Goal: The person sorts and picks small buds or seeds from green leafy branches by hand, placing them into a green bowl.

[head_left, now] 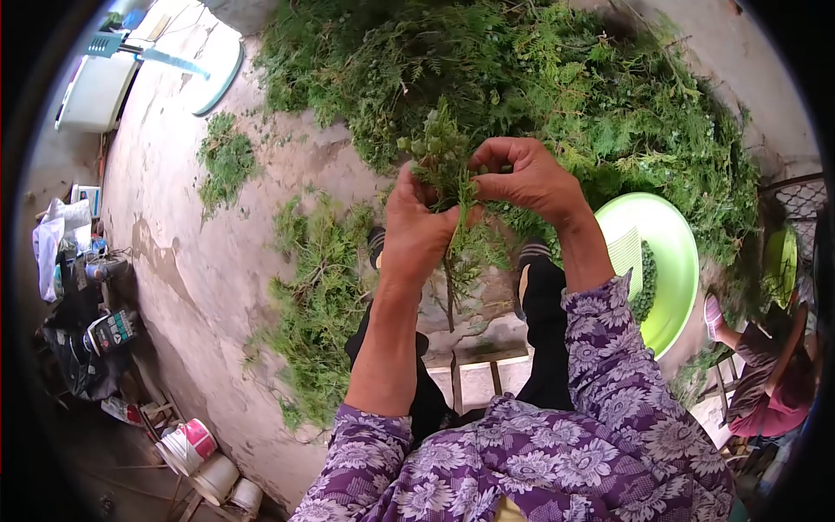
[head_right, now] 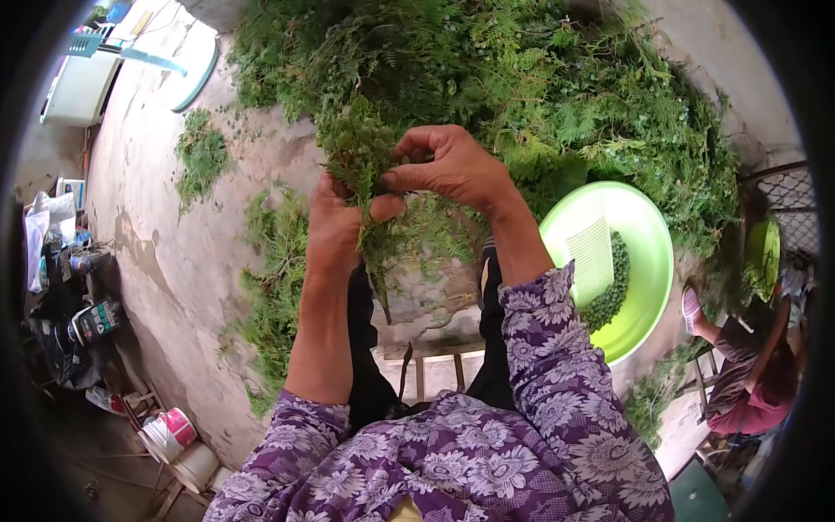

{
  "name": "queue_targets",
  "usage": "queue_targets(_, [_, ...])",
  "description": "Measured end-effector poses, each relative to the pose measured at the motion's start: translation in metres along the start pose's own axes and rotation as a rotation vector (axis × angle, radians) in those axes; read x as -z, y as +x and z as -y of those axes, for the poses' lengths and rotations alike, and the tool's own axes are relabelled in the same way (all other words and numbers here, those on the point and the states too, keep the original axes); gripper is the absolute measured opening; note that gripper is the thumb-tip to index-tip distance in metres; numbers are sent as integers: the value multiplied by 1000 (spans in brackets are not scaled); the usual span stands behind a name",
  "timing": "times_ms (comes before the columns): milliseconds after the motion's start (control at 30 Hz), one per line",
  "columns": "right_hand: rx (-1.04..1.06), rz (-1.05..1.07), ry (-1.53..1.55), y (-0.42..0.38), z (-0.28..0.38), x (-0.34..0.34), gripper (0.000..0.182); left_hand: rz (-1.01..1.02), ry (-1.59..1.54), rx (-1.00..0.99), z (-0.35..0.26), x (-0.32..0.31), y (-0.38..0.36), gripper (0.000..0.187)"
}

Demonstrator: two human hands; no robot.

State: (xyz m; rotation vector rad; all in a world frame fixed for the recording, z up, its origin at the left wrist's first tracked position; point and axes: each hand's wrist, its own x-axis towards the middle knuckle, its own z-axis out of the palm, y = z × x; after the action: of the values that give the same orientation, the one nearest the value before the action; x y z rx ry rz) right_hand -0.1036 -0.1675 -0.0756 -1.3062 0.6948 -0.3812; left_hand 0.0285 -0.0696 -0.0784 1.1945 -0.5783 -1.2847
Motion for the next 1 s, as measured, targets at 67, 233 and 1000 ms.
queue_targets(67, [7, 5, 2, 0, 0, 0, 17, 8, -22, -15, 2, 2, 0, 50])
queue_targets(233, [124, -92, 1, 6, -13, -9, 12, -56, -110, 10, 4, 5, 3, 48])
queue_targets(1000, [98, -141, 945, 6, -20, 37, 10, 57, -438, 13, 3, 24, -4, 41])
